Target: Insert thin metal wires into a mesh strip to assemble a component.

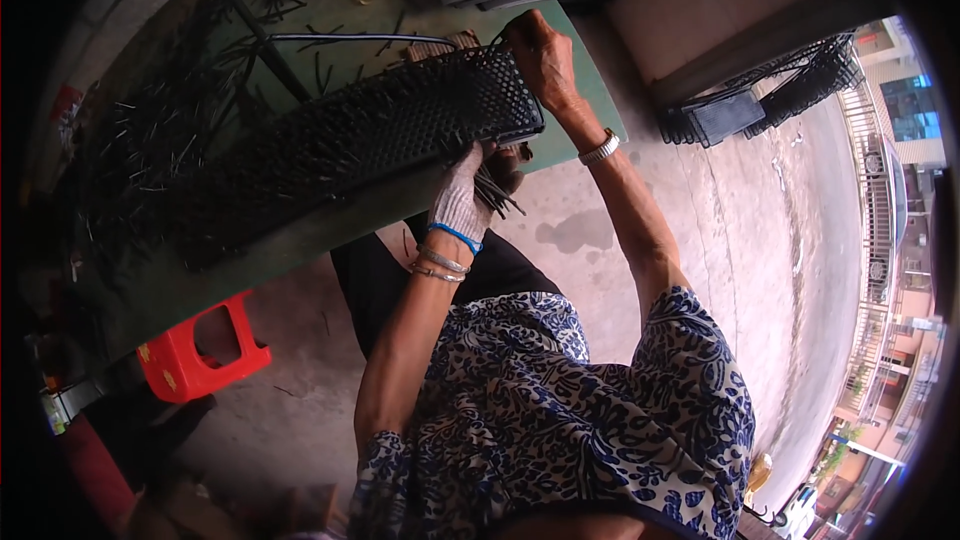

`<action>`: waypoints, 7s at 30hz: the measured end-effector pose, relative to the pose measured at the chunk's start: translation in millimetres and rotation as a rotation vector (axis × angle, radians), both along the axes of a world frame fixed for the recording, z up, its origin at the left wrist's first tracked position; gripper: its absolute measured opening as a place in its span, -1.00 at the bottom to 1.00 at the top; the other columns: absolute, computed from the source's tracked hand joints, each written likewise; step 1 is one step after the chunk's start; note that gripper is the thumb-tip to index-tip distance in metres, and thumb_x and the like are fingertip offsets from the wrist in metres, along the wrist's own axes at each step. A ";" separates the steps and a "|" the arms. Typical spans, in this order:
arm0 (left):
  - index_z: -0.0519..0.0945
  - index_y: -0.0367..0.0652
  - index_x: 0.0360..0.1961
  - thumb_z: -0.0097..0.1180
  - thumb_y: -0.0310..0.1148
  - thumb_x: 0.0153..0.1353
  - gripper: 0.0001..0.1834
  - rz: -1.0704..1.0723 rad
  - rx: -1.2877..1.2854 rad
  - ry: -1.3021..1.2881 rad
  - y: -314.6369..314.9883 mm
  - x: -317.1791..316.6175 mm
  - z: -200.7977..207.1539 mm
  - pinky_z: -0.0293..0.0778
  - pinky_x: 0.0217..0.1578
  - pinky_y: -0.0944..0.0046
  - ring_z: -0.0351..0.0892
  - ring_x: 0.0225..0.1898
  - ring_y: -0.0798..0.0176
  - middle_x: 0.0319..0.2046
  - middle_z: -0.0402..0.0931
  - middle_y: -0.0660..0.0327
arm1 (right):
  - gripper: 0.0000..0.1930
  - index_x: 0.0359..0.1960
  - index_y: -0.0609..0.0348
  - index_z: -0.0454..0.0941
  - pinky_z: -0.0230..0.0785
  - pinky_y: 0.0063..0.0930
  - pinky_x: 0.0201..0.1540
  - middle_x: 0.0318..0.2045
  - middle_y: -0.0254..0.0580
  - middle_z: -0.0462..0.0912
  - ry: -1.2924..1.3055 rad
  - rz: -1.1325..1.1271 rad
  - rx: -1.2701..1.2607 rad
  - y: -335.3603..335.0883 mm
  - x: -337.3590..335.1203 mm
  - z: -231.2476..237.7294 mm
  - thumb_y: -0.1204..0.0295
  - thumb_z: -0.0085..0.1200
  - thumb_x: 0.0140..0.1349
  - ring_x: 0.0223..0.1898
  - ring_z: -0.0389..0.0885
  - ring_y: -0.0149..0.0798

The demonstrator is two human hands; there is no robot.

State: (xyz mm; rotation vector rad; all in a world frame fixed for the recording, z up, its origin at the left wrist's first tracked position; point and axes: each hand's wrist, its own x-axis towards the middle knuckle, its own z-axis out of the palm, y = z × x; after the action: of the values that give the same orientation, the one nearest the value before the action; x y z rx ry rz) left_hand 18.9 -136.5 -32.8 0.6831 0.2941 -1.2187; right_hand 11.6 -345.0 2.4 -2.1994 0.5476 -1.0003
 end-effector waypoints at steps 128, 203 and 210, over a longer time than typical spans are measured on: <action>0.60 -0.14 -0.15 0.14 -0.20 0.31 -0.75 -0.202 -0.072 -0.084 1.4 3.6 21.4 0.18 -0.72 0.48 0.30 -0.67 0.49 -0.44 0.61 0.19 | -0.84 -0.28 0.01 0.64 0.44 -0.27 -0.36 -0.39 -0.09 0.64 0.162 -0.157 -0.190 2.1 -17.5 -4.3 0.27 0.12 0.23 -0.42 0.64 -0.05; 0.57 0.00 -0.21 0.15 -0.22 0.28 -0.85 -0.009 0.139 -0.197 4.9 -12.5 13.5 0.56 -0.52 0.22 0.56 -0.50 0.35 -0.46 0.58 0.31 | -0.90 -0.26 0.31 0.52 0.46 -0.42 -0.45 -0.37 -0.04 0.68 -0.073 -0.224 -0.150 8.7 -27.7 -10.4 0.52 0.04 0.28 -0.55 0.67 -0.23; 0.61 -0.10 -0.20 0.20 -0.24 0.25 -0.80 -0.028 0.072 -0.195 7.4 -10.2 18.9 0.43 -0.64 0.34 0.50 -0.60 0.36 -0.48 0.59 0.24 | -0.82 -0.20 0.04 0.65 0.43 -0.19 -0.31 -0.37 -0.02 0.62 0.064 -0.212 -0.198 17.8 -27.3 -6.0 0.34 0.11 0.22 -0.34 0.61 0.06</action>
State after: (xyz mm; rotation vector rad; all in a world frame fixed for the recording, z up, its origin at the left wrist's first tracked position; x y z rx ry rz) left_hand 8.7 -129.0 -13.9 0.8645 0.1672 -1.1628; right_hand -15.7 -327.2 -3.6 -2.3922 0.7516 -1.1386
